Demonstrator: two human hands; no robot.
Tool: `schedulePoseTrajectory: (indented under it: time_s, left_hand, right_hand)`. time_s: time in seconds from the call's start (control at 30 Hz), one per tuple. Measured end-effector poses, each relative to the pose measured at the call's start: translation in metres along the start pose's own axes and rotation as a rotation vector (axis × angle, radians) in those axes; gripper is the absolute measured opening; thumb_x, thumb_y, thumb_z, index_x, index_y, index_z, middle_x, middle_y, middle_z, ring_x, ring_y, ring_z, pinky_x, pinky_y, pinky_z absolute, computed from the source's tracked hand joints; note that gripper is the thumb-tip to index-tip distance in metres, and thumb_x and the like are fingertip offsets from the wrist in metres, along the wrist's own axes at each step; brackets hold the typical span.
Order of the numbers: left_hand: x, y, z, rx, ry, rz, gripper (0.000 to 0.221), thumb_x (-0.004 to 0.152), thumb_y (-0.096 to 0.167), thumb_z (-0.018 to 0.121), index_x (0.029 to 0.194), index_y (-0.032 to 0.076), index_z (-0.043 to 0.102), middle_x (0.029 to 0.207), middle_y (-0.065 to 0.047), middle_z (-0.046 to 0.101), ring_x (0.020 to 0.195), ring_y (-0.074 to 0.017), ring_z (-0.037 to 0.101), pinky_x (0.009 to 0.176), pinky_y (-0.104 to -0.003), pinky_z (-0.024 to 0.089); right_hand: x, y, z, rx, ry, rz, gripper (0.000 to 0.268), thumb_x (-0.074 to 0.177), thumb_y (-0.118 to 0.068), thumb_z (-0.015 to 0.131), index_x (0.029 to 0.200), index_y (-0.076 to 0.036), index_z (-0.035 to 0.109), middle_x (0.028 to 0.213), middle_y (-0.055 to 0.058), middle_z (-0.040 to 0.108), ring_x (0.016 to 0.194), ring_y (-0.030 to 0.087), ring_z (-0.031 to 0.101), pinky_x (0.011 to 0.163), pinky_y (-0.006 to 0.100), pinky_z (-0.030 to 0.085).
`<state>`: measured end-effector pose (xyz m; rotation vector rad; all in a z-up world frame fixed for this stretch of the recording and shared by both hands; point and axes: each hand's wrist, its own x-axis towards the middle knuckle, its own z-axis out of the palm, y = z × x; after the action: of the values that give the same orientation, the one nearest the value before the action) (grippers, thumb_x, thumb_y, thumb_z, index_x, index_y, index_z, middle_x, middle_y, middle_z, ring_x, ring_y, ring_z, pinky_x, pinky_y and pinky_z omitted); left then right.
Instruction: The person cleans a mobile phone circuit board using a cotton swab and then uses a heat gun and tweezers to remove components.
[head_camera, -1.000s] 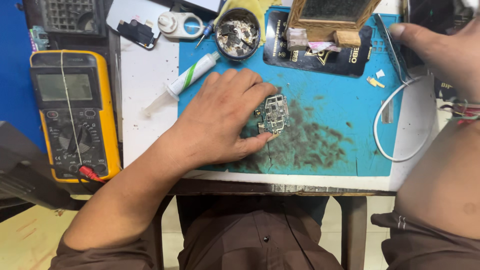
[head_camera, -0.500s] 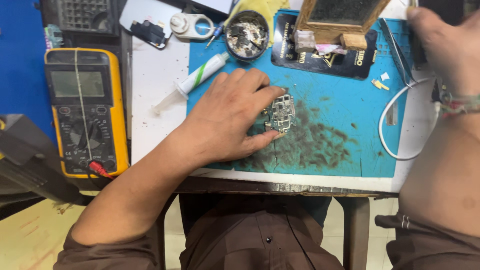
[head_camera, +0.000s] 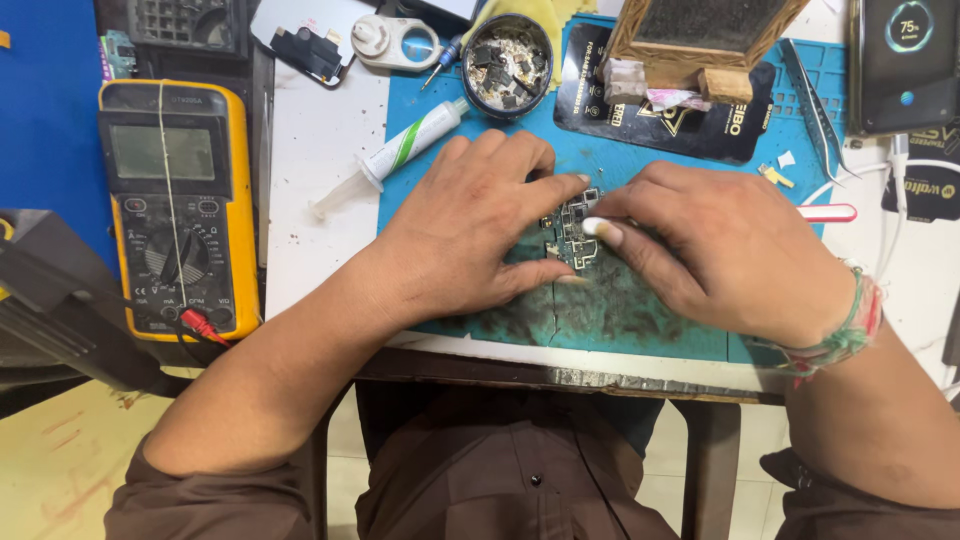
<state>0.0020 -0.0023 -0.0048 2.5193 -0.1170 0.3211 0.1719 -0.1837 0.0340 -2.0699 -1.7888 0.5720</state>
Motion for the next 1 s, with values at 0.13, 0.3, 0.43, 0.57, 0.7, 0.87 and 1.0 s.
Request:
schedulePoseTrajectory:
  time_s: [0.13,0.3,0.43,0.57,0.7,0.87,1.0]
  left_hand:
    - [0.000,-0.001,0.001,0.003,-0.020,-0.010,0.064,0.081,0.045,0.085,0.132,0.009,0.067,0.111,-0.009,0.056,0.100,-0.0287,0.053,0.086,-0.043,0.041]
    - [0.001,0.000,0.001,0.002,-0.025,-0.030,0.063,0.081,0.046,0.084,0.131,0.011,0.067,0.112,-0.008,0.056,0.099,-0.0283,0.053,0.086,-0.043,0.041]
    - [0.002,0.001,0.001,0.004,-0.029,-0.032,0.062,0.082,0.045,0.084,0.131,0.011,0.068,0.112,-0.008,0.056,0.099,-0.0285,0.053,0.086,-0.043,0.041]
    - [0.002,0.002,0.000,0.009,-0.035,-0.044,0.061,0.082,0.044,0.084,0.130,0.011,0.068,0.111,-0.008,0.056,0.099,-0.0285,0.053,0.086,-0.043,0.041]
    - [0.002,0.002,0.000,0.002,-0.039,-0.055,0.061,0.083,0.044,0.084,0.131,0.011,0.068,0.110,-0.008,0.055,0.098,-0.0283,0.052,0.086,-0.042,0.040]
    - [0.001,0.003,0.000,-0.007,-0.039,-0.056,0.060,0.083,0.043,0.083,0.131,0.011,0.068,0.110,-0.008,0.056,0.099,-0.0279,0.052,0.085,-0.043,0.039]
    - [0.002,0.004,-0.001,-0.007,-0.043,-0.049,0.060,0.082,0.042,0.083,0.131,0.011,0.068,0.111,-0.008,0.055,0.099,-0.0284,0.051,0.085,-0.043,0.039]
  right_hand:
    - [0.002,0.004,-0.001,0.039,0.027,0.079,0.021,0.087,-0.023,0.076,0.100,-0.007,0.072,0.082,0.006,0.072,0.072,0.027,0.070,0.059,0.038,0.053]
    - [0.002,0.008,0.001,0.081,0.069,-0.038,0.011,0.085,-0.020,0.078,0.091,-0.012,0.073,0.088,0.003,0.072,0.073,0.025,0.070,0.060,0.036,0.053]
    - [0.003,0.006,0.006,0.015,0.123,-0.003,0.010,0.085,-0.017,0.080,0.092,-0.011,0.074,0.089,0.005,0.071,0.073,0.026,0.069,0.061,0.037,0.051]
    - [0.003,0.008,0.005,0.055,0.063,0.007,0.011,0.079,-0.017,0.082,0.087,-0.012,0.076,0.086,0.003,0.072,0.072,0.025,0.070,0.059,0.036,0.052]
    - [0.006,0.008,0.008,0.114,0.098,-0.013,0.010,0.082,-0.013,0.081,0.089,-0.011,0.074,0.087,0.002,0.072,0.073,0.022,0.070,0.062,0.034,0.053]
    - [0.004,0.010,0.004,0.102,0.124,0.068,0.010,0.083,-0.014,0.083,0.089,-0.011,0.075,0.085,0.002,0.072,0.069,0.020,0.070,0.059,0.033,0.053]
    - [0.005,0.013,0.003,0.163,0.063,-0.035,0.012,0.079,-0.013,0.081,0.089,-0.012,0.075,0.087,0.002,0.074,0.069,0.021,0.071,0.059,0.032,0.054]
